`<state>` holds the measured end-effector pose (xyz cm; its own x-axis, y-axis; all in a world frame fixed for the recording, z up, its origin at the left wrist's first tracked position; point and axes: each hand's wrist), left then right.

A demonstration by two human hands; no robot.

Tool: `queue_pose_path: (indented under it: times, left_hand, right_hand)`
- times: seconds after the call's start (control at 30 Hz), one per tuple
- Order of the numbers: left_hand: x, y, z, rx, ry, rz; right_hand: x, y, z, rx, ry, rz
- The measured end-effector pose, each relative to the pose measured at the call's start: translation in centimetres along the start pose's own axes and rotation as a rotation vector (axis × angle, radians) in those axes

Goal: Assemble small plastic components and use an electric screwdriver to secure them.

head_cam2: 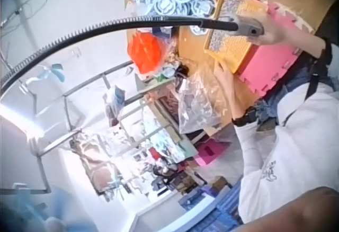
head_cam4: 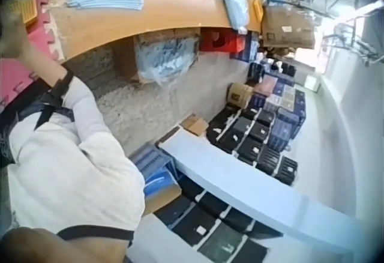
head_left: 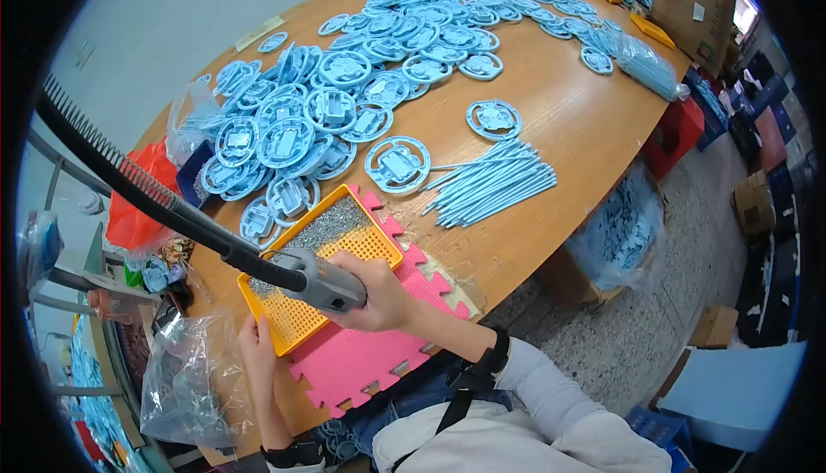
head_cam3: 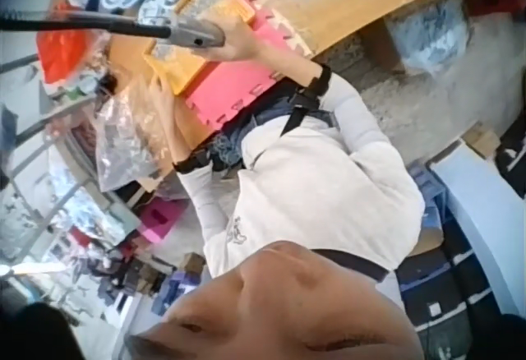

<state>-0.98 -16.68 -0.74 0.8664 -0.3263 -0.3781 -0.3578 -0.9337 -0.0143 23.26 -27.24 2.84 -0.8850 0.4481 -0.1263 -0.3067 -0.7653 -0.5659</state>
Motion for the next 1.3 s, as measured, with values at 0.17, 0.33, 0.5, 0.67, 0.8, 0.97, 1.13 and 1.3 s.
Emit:
queue_pose_path:
  times: [0.17, 0.33, 0.5, 0.67, 0.8, 0.97, 1.13, 1.3]
  left_hand:
    - [-0.1, 0.0, -0.5, -0.073, -0.09, 0.007]
    - [-0.8, -0.2, -0.8, -0.022, -0.243, -0.001]
    - [-0.4, -0.2, -3.3, -0.014, -0.419, 0.012]
    - [-2.0, -1.9, -5.0, -0.032, -0.592, -0.097]
    - [-0.3, -8.1, -4.3, 0.206, -0.56, -0.04]
    - [1.7, -16.2, -1.6, 0.509, -0.472, 0.019]
    - [1.8, -18.2, 0.0, 0.392, -0.464, 0.16]
    - [0.3, -15.2, -4.5, 0.247, -0.243, -0.202]
  right_hand:
    - [0.0, 0.0, -0.3, 0.019, -0.022, -0.011]
    - [0.2, -0.1, 0.2, 0.057, 0.026, -0.012]
    - [-0.9, -0.2, 0.2, 0.108, 0.003, 0.026]
    - [-1.2, 0.3, -0.1, 0.267, -0.188, 0.123]
    - [-2.6, 0.2, -0.1, 0.273, -0.274, 0.208]
    - [-3.1, 0.2, 0.2, 0.3, -0.214, 0.268]
    - [-4.4, 0.3, -0.7, 0.197, -0.066, 0.268]
    - [-9.4, -0.1, 0.1, 0.323, 0.183, 0.041]
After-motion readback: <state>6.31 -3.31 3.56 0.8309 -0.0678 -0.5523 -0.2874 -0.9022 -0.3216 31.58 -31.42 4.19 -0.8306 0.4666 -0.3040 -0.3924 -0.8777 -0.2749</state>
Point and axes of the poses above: each hand's wrist, its own y-axis away from the middle knuckle, its own x-axis out of the palm, z = x × y, and after that the axes turned 12 degrees about y, right-handed
